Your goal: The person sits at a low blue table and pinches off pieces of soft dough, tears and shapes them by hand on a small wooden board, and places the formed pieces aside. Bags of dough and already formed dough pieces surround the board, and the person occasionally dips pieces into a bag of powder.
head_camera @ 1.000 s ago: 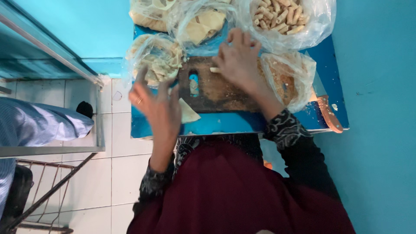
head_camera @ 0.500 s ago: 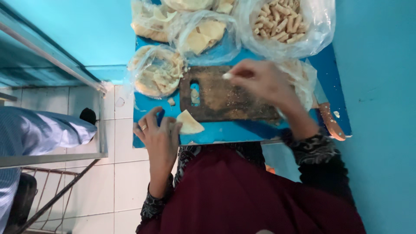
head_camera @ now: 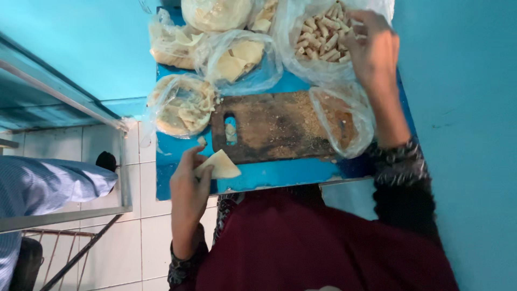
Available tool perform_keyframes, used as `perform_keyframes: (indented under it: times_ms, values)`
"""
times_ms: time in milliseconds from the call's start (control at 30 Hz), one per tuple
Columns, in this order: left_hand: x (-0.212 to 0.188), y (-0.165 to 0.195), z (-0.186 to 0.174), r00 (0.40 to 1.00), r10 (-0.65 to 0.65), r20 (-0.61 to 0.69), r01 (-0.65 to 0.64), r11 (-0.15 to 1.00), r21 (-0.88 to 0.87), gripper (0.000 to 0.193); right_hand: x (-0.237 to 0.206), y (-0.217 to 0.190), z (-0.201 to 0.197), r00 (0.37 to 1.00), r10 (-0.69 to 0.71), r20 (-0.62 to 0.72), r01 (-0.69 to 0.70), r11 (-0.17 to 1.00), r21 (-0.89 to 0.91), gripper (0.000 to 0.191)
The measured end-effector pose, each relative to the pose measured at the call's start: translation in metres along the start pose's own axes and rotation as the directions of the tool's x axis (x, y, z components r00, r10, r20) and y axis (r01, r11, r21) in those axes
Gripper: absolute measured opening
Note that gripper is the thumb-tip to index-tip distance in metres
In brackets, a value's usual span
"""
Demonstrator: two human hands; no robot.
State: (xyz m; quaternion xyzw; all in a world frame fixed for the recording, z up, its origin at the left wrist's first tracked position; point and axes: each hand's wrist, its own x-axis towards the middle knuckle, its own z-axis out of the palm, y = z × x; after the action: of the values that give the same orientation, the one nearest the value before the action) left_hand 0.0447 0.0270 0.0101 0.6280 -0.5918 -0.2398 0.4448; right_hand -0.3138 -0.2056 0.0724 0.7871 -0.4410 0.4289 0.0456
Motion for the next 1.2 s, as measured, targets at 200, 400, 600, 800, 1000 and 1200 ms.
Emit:
perform_keyframes:
  times_ms: [200, 400, 600, 800, 1000, 1200]
  values:
    - [0.0, 0.026, 0.005, 0.982, 0.142, 0.128, -0.115, 0.973, -0.201, 0.038, -0.094, -0.147, 0.014, 0.875, -0.308, 0.375, 0.083, 0.856, 0.51, 0.08]
    - [0.005, 0.032, 0.013, 0.995, 0.103, 0.002, -0.101, 0.984, -0.15, 0.047, -0.125, -0.175, 0.061, 0.87, 0.122, 0.477, -0.34, 0.849, 0.405, 0.049]
    - [-0.004, 0.021, -0.001, 0.988, 0.115, -0.108, -0.123, 0.989, -0.079, 0.049, -0.107, -0.119, 0.03, 0.976, 0.065, 0.209, -0.007, 0.963, -0.268, 0.041]
    - [0.007, 0.014, 0.033, 0.99, 0.137, 0.045, -0.109, 0.918, -0.38, 0.049, -0.092, -0.123, 0.0, 0.81, 0.497, 0.311, -0.581, 0.753, 0.309, 0.036]
    - [0.019, -0.003, 0.083, 0.967, -0.073, 0.245, 0.249, 0.492, -0.834, 0.023, -0.084, -0.162, 0.024, 0.788, 0.221, 0.575, -0.586, 0.558, 0.588, 0.04]
    - [0.012, -0.018, 0.088, 0.976, -0.144, 0.166, 0.218, 0.558, -0.801, 0.017, -0.107, -0.182, 0.033, 0.983, 0.092, 0.157, -0.14, 0.933, 0.332, 0.05]
